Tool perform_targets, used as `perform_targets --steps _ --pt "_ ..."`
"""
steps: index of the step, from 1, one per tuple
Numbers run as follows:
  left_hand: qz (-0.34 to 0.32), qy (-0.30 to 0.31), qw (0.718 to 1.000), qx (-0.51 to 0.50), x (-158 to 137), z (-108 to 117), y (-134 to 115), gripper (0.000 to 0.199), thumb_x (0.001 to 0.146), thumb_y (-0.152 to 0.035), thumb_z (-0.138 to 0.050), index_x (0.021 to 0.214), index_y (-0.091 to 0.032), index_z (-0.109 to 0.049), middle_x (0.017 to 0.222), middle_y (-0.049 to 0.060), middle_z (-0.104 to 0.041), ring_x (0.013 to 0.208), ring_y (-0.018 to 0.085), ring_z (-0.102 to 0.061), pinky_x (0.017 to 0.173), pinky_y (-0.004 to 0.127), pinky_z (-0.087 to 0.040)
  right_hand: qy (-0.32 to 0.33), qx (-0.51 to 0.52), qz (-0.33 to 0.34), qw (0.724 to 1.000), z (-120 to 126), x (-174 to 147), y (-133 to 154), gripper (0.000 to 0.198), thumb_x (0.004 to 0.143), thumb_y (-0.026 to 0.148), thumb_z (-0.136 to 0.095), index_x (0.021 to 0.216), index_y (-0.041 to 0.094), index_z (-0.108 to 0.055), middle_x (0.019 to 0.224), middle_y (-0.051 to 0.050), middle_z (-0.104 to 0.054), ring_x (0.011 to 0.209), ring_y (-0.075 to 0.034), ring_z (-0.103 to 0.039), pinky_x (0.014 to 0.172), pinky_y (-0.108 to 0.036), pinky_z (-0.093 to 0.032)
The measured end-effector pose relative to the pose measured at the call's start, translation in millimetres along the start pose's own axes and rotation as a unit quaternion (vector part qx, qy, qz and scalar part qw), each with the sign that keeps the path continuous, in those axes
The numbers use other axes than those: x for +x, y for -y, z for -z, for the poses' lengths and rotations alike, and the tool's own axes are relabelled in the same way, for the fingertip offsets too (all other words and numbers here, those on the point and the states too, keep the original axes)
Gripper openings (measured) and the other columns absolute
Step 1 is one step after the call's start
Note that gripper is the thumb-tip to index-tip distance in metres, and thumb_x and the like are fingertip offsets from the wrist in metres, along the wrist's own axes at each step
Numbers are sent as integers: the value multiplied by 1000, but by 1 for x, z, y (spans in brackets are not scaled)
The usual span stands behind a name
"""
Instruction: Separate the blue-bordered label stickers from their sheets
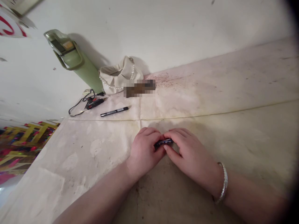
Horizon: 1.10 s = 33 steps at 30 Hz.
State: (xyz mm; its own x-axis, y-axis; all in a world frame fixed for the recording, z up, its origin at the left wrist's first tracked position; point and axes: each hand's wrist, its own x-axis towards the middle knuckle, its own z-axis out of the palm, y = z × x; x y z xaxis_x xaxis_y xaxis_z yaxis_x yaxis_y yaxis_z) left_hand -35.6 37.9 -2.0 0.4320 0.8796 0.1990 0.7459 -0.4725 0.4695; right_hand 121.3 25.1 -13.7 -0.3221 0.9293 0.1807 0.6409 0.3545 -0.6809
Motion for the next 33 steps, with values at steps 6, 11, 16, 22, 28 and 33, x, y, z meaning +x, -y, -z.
perform_targets --steps 6,11,16,22,28,33 --pt "4 0 1000 -3 0 0 0 12 69 -12 -64 79 -17 -67 83 3 -63 80 18 -56 77 32 -45 2 -4 1 1000 0 0 0 18 80 15 -53 96 16 -63 94 -7 -63 93 -23 -53 85 -41 -44" --pt "5 5 1000 -1 0 1 -1 12 69 -12 -65 79 -17 -67 83 3 -63 81 18 -56 77 32 -45 -2 -1 1 1000 0 0 -1 19 80 15 -53 96 16 -63 95 -7 -63 93 -23 -53 85 -41 -44" --pt "2 4 1000 -5 0 0 0 12 69 -12 -64 80 -18 -66 83 3 -63 81 18 -56 76 32 -45 0 -1 0 1000 0 -1 -1 18 81 16 -54 96 16 -63 94 -7 -63 93 -23 -53 85 -41 -44" --pt "2 1 1000 -5 0 0 0 11 69 -13 -63 79 -19 -65 84 3 -63 81 18 -56 76 33 -46 2 -5 -3 1000 1 -1 0 19 81 16 -53 97 17 -63 94 -7 -63 93 -24 -53 85 -42 -45" --pt "-1 0 1000 -5 0 0 0 12 69 -12 -64 79 -20 -65 84 2 -64 80 18 -57 75 34 -46 -2 -4 0 1000 0 0 1 19 81 15 -53 96 18 -62 94 -7 -63 93 -24 -54 84 -42 -45" --pt "0 1 1000 -4 0 0 0 13 69 -12 -63 80 -19 -65 83 2 -63 80 18 -56 76 33 -46 2 -4 -1 1000 1 0 1 18 81 15 -53 96 17 -63 94 -7 -63 93 -24 -54 85 -41 -45"
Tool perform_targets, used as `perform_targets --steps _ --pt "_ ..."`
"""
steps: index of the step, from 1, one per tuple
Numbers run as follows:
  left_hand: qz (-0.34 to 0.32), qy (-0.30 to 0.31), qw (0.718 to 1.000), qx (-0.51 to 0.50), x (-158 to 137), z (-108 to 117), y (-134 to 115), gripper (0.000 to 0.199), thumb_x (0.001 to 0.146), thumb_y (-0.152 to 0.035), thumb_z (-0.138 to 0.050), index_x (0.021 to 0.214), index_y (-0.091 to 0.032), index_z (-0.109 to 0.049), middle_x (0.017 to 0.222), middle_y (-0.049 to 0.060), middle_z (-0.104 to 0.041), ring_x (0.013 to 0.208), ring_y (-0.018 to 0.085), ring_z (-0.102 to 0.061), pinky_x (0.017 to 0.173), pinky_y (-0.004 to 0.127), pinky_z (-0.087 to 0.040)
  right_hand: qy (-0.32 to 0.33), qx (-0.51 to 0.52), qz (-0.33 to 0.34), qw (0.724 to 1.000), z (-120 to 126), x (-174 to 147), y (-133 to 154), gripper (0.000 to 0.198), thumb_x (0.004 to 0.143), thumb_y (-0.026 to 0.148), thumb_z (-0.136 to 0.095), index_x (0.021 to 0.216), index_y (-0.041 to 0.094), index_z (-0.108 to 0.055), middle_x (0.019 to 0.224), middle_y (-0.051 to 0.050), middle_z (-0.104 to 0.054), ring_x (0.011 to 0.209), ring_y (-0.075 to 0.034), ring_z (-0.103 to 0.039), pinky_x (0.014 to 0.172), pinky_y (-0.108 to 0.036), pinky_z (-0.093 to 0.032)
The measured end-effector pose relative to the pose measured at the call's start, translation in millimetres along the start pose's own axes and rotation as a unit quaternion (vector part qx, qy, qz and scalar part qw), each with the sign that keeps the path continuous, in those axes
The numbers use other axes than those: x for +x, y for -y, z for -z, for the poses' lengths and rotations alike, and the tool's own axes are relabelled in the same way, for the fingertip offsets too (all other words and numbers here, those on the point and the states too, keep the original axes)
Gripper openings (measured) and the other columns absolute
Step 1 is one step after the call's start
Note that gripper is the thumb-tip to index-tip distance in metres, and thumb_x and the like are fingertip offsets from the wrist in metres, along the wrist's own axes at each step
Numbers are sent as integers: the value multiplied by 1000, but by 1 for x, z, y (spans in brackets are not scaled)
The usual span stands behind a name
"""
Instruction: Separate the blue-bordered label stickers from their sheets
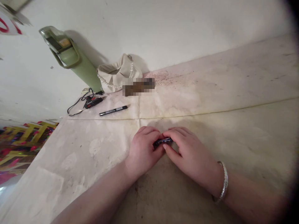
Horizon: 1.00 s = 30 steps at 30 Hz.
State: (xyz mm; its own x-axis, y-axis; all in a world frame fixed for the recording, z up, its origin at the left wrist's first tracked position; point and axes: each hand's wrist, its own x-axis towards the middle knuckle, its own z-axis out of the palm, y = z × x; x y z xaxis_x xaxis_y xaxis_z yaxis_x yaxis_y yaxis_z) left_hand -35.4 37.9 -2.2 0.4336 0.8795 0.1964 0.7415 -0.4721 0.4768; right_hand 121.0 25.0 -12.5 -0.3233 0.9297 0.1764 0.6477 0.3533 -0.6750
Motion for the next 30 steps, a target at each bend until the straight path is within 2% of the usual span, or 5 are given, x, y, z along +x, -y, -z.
perform_targets --steps 30 --pt "1 2 1000 4 0 0 0 12 70 -12 -63 79 -19 -65 83 3 -63 81 19 -56 76 34 -46 -3 -1 1 1000 0 0 0 18 80 15 -53 96 16 -63 94 -8 -64 93 -24 -54 85 -42 -45"
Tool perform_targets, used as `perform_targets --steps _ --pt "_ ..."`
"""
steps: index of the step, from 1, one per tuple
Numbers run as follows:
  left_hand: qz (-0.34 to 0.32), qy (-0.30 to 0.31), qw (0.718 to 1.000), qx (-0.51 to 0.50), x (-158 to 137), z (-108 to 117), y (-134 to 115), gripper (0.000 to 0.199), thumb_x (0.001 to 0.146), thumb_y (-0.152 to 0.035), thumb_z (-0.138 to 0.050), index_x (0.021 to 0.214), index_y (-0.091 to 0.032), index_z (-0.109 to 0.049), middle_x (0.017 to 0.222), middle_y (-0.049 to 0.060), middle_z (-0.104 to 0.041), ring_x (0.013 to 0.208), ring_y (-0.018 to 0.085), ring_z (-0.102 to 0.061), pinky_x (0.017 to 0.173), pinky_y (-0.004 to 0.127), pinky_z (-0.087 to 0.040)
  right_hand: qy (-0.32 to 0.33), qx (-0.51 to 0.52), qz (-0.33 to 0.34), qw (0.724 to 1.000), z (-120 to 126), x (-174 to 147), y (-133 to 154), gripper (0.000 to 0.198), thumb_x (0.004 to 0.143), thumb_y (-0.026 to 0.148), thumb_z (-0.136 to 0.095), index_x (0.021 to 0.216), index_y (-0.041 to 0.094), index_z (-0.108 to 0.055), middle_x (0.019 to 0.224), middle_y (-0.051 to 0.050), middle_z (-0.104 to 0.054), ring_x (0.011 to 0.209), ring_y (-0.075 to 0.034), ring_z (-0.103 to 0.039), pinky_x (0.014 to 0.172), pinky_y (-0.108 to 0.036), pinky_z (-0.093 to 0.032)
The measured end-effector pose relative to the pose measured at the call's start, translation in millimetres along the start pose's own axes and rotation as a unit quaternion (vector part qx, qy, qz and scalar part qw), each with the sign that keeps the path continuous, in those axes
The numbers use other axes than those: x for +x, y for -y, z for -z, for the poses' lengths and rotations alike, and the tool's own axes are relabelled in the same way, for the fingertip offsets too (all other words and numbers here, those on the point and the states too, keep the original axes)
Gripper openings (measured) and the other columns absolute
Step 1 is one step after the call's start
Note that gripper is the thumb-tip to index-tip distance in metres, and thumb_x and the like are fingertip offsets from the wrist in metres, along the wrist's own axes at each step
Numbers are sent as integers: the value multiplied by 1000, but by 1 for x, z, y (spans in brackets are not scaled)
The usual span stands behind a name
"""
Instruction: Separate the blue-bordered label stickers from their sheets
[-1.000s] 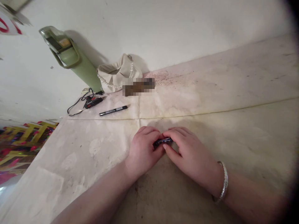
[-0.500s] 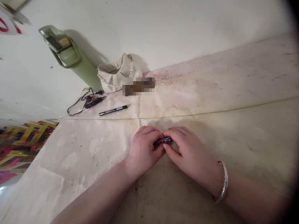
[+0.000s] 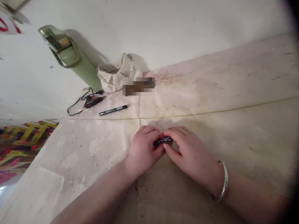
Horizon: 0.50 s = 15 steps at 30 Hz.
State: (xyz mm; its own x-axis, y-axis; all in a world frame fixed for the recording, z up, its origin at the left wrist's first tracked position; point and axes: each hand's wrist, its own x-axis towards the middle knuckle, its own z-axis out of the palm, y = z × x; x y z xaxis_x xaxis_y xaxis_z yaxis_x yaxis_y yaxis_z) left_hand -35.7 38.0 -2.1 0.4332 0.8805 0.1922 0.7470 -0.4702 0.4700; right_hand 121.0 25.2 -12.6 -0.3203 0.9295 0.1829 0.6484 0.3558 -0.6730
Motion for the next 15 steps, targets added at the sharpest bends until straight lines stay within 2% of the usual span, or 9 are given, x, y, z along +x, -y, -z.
perform_targets --steps 15 --pt "-8 -2 1000 -1 0 0 1 11 72 -12 -63 80 -19 -65 84 3 -63 81 18 -57 75 33 -46 -3 -2 2 1000 0 -1 -1 19 80 16 -54 96 17 -63 95 -8 -64 94 -24 -54 85 -42 -45"
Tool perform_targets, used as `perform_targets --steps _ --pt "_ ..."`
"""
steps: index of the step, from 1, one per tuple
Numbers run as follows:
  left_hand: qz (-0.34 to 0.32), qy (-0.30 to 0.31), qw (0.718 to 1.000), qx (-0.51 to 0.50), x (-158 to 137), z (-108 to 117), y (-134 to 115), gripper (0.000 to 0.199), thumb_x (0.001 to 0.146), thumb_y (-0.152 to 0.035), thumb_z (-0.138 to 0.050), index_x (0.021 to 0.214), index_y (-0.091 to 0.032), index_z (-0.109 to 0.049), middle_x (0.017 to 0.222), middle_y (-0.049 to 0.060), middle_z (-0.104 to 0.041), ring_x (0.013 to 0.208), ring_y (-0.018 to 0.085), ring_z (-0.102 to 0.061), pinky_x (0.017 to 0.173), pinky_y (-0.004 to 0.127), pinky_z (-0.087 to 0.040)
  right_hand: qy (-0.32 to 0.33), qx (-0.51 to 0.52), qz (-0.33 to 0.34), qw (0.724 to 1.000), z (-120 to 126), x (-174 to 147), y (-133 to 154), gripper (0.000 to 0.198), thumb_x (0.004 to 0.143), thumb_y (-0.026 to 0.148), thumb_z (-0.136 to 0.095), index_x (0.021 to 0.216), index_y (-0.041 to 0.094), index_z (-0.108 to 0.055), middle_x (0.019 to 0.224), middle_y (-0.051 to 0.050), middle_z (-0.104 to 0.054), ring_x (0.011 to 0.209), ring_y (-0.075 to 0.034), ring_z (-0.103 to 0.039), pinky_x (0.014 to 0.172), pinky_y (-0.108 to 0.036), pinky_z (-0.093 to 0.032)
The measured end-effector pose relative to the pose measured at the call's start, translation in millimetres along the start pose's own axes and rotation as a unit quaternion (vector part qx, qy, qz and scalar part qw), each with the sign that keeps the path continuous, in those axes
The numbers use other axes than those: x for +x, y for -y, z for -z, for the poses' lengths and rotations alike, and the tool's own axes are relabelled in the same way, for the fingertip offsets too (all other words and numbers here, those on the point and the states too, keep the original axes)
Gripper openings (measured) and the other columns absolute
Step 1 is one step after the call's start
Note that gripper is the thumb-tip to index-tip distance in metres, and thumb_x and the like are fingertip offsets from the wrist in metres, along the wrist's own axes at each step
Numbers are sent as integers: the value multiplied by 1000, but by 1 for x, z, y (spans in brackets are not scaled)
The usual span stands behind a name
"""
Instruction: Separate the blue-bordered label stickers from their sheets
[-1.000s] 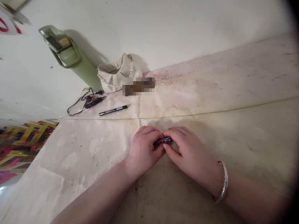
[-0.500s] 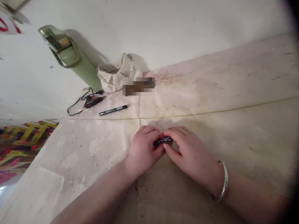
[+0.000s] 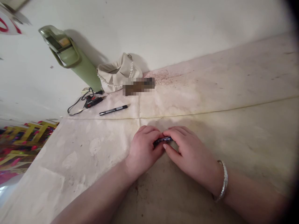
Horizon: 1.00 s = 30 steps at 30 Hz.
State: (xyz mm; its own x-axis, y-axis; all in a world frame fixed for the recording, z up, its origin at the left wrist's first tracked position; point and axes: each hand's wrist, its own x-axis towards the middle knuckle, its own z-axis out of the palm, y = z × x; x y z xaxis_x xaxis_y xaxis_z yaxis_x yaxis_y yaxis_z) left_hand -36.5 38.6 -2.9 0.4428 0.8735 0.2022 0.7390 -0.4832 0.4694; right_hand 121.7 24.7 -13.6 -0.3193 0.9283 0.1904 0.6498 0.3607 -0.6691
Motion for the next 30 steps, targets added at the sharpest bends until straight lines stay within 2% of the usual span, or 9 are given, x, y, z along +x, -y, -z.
perform_targets --steps 7,24,30 --pt "-3 -17 1000 -6 -1 -2 0 10 73 -12 -62 78 -19 -65 82 2 -64 79 18 -57 74 32 -46 -2 5 -6 1000 1 -1 1 18 80 16 -54 96 15 -63 95 -8 -64 94 -24 -53 86 -41 -45" --pt "-13 4 1000 25 -1 -1 0 12 69 -11 -62 79 -18 -65 84 3 -63 81 18 -56 76 33 -46 8 -2 -8 1000 1 1 2 16 80 16 -55 94 15 -63 94 -7 -63 94 -24 -53 86 -41 -45" --pt "-16 -21 1000 6 -2 -2 1 13 70 -10 -62 79 -17 -65 82 2 -65 79 17 -57 75 32 -46 -4 9 -8 1000 0 0 1 18 80 16 -54 95 15 -63 96 -7 -64 94 -24 -53 86 -41 -45"
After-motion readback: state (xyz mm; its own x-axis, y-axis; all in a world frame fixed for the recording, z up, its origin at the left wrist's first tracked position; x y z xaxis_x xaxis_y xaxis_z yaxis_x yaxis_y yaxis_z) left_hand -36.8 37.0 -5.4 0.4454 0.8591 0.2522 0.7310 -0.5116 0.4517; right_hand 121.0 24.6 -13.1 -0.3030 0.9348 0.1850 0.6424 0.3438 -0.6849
